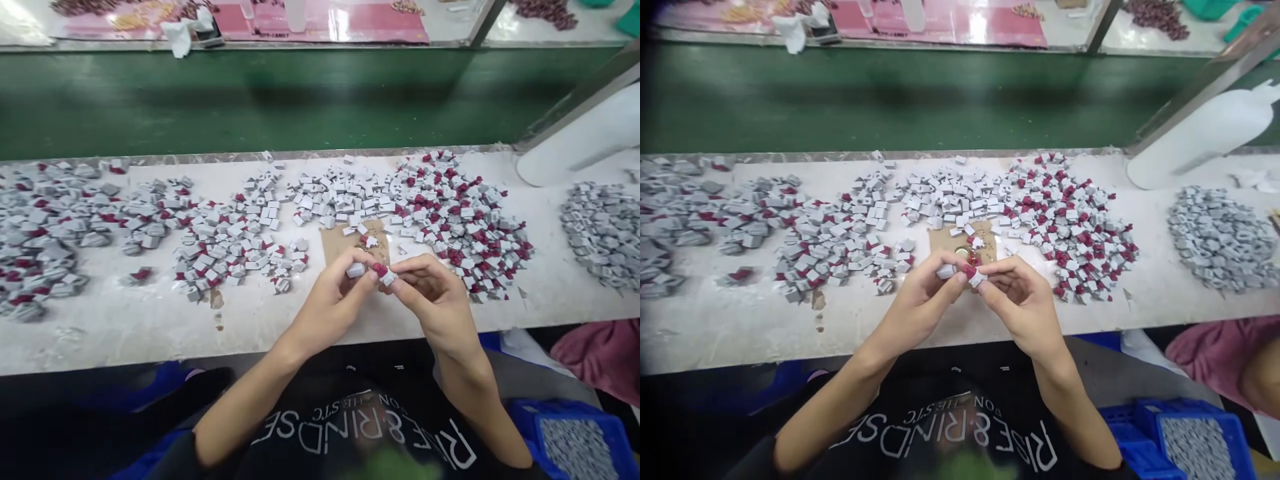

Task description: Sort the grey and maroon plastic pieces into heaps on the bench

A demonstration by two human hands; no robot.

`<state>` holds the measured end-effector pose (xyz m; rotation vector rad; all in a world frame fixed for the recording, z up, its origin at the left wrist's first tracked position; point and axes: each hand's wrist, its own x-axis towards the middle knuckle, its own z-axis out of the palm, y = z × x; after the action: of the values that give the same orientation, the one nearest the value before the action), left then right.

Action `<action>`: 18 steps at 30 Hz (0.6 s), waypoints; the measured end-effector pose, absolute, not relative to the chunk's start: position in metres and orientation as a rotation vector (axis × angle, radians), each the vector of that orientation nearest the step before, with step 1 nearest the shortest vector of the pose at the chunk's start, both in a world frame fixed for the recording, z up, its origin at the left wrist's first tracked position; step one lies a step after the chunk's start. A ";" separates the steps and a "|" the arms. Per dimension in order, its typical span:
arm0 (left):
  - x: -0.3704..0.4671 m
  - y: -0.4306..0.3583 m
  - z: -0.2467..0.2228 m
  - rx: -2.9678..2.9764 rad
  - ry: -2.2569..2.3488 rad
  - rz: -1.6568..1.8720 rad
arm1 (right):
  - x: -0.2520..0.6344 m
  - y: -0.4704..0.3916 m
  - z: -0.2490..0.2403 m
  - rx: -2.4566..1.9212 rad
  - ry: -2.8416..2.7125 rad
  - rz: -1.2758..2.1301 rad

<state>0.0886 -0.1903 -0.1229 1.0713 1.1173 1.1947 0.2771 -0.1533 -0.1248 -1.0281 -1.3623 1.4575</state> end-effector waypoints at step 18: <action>0.060 -0.222 -0.152 0.996 1.477 1.192 | 0.280 -0.149 -0.151 -1.246 -1.585 1.080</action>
<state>0.0599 -0.2218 -0.1516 0.9956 1.4772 1.1917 0.2800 -0.1485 -0.1513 -1.2457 -1.5847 1.0795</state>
